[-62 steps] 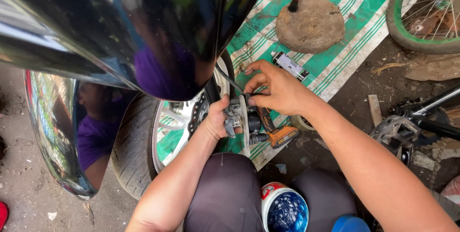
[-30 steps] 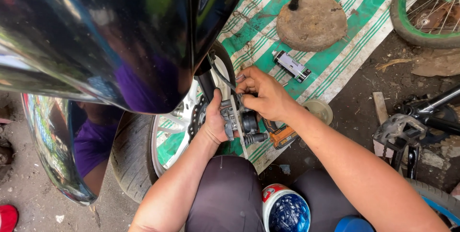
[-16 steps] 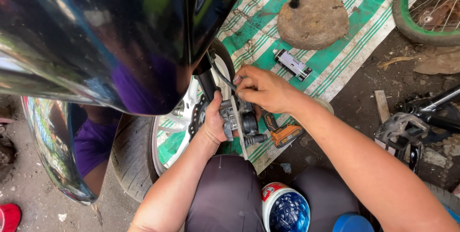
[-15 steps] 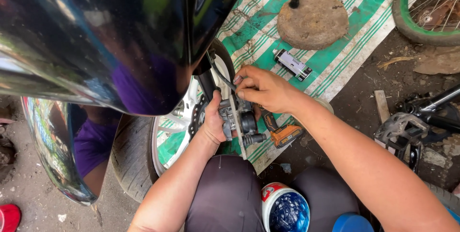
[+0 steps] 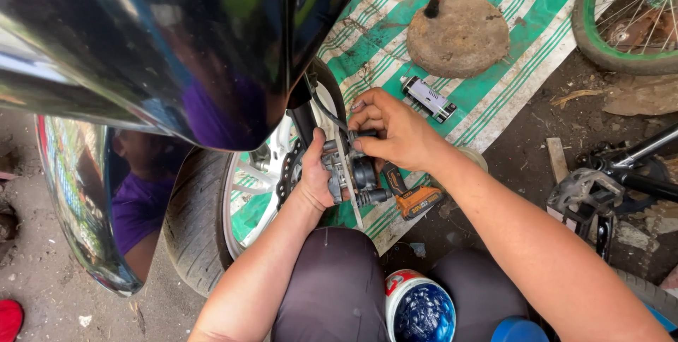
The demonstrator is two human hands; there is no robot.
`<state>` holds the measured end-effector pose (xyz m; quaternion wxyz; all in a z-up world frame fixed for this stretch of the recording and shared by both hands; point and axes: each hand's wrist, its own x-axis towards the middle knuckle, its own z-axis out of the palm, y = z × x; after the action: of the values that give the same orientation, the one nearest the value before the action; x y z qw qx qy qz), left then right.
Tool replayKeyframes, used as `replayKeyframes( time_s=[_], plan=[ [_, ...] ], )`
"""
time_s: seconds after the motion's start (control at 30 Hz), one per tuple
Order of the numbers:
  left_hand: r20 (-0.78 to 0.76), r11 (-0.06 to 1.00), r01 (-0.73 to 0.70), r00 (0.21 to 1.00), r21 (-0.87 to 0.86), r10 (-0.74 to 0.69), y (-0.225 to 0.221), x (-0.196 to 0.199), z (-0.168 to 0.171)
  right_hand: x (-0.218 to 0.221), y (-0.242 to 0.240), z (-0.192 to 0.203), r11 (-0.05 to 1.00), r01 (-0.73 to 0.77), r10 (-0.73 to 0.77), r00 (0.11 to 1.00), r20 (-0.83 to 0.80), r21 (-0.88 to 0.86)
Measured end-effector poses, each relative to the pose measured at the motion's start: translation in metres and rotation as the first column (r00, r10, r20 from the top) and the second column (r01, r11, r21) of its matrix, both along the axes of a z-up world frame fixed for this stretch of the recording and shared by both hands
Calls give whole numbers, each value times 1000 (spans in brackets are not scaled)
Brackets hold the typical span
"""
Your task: Servicing a motorcycle brake caliper by disassembling components and using an impact driver.
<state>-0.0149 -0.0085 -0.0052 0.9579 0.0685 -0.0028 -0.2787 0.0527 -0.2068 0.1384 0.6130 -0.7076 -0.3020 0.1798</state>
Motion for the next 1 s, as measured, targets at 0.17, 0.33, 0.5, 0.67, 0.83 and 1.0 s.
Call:
replayKeyframes(
  time_s=[0.17,0.33,0.5,0.67,0.83,1.0],
  plan=[
    [63,994,-23,998,104,16,7,10,-39,0,1,-2,999,-5,5,1000,6,-35],
    [0,985,-31,1000,170,31,4,7,-15,-2,1,2,999,-32,33,999,38,-26],
    [-24,984,-48,998,172,53,-1,-2,24,-8,3,10,1000,-5,5,1000,-10,-31],
    [25,979,-13,1000,203,8,4,18,-44,0,-1,6,997,-29,30,999,21,-76],
    [-42,991,-34,998,131,40,-8,0,29,-7,0,29,991,-52,59,997,54,-123],
    [-31,1000,13,999,-14,-13,1,12,1,-2,-4,12,998,-27,29,999,-32,61]
  ],
)
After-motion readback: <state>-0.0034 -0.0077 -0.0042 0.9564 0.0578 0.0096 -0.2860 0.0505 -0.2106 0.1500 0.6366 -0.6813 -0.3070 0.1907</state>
